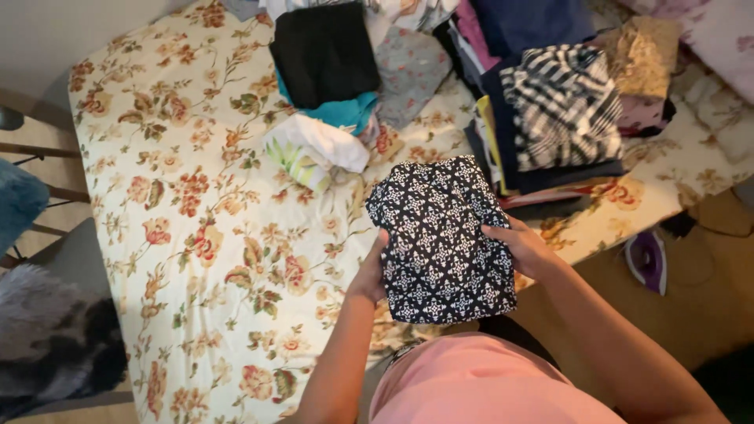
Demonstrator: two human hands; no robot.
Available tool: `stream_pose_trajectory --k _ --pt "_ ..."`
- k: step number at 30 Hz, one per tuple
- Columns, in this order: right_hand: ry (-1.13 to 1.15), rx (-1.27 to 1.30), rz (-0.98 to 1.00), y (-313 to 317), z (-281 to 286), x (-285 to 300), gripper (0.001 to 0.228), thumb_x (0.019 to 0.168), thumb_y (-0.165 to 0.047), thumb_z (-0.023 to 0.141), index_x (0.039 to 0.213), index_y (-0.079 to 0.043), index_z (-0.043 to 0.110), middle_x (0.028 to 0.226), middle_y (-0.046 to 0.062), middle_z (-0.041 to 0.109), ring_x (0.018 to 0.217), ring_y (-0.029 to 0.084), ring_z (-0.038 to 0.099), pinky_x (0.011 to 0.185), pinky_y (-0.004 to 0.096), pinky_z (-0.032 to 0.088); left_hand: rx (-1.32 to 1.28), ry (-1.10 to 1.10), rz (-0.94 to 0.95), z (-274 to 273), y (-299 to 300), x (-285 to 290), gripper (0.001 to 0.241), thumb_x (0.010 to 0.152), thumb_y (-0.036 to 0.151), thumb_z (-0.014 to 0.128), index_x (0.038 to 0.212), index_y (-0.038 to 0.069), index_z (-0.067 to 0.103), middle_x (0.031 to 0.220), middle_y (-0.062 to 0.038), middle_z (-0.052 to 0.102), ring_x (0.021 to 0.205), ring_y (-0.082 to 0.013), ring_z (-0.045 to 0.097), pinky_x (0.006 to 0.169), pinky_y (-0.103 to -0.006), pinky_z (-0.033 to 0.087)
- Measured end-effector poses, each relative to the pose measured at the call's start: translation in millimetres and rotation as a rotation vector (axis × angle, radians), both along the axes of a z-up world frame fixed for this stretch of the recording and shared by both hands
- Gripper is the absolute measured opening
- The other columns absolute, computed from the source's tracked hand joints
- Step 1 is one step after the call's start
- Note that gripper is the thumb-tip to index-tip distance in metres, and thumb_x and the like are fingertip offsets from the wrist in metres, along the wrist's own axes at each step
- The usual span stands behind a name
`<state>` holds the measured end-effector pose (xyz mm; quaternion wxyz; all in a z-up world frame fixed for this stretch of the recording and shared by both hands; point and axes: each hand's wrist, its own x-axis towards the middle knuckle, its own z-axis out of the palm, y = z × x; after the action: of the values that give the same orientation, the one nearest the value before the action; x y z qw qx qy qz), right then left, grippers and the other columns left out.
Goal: The person folds several pieces of clothing on a bed, including a dark blue garment, a checkered shirt, a patterned skirt, and a teal top. They smooth each item before folding it into a compact shape and placing it on a growing stack to the right.
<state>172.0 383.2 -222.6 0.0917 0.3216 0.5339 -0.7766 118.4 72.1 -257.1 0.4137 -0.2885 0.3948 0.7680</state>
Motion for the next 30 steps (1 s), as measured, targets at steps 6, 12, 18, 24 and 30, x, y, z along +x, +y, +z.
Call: stream_pose_trajectory --k 6,12,18,24,30 --pt "0.04 0.051 0.083 105 29 -29 0.031 0.088 -0.012 0.079 0.117 -0.004 0.071 0.096 0.02 0.071 0.087 0.034 0.074 0.075 0.054 0.061 0.24 0.364 -0.05 -15 91 -26 0.062 0.085 0.025 0.083 0.138 0.007 0.056 0.121 -0.028 0.066 0.108 -0.047 0.068 0.088 -0.0678 0.055" --pt "0.275 -0.234 0.062 214 81 -58 0.072 0.089 -0.013 0.045 0.161 -0.02 0.039 0.15 0.023 0.051 0.129 0.043 0.053 0.107 0.064 0.04 0.216 0.175 0.049 0 199 -81 0.035 0.083 0.018 0.07 0.111 -0.001 0.07 0.097 -0.024 0.074 0.087 -0.0411 0.073 0.083 -0.053 0.06" --pt "0.58 -0.16 0.332 288 103 -99 0.101 0.078 0.006 0.065 0.167 -0.019 0.022 0.144 0.019 0.052 0.12 0.034 0.063 0.089 0.054 0.057 -0.053 0.274 0.09 126 302 -114 0.105 0.086 0.047 0.083 0.161 0.002 0.024 0.149 -0.032 0.048 0.128 -0.0444 0.059 0.094 -0.0585 0.056" --pt "0.515 -0.148 0.278 329 110 -171 0.097 0.079 0.011 0.061 0.166 -0.015 0.028 0.142 0.022 0.054 0.116 0.035 0.064 0.089 0.052 0.055 -0.065 0.273 0.141 143 350 -177 0.089 0.088 0.049 0.081 0.152 0.002 0.041 0.13 -0.029 0.064 0.107 -0.0411 0.071 0.081 -0.0566 0.062" --pt "0.553 -0.024 0.258 352 140 -279 0.097 0.077 0.014 0.06 0.165 -0.014 0.031 0.146 0.019 0.052 0.126 0.033 0.056 0.099 0.051 0.049 -0.316 0.419 0.082 86 375 -311 0.09 0.077 0.036 0.09 0.15 0.009 0.044 0.132 -0.027 0.06 0.107 -0.0406 0.069 0.078 -0.0551 0.064"
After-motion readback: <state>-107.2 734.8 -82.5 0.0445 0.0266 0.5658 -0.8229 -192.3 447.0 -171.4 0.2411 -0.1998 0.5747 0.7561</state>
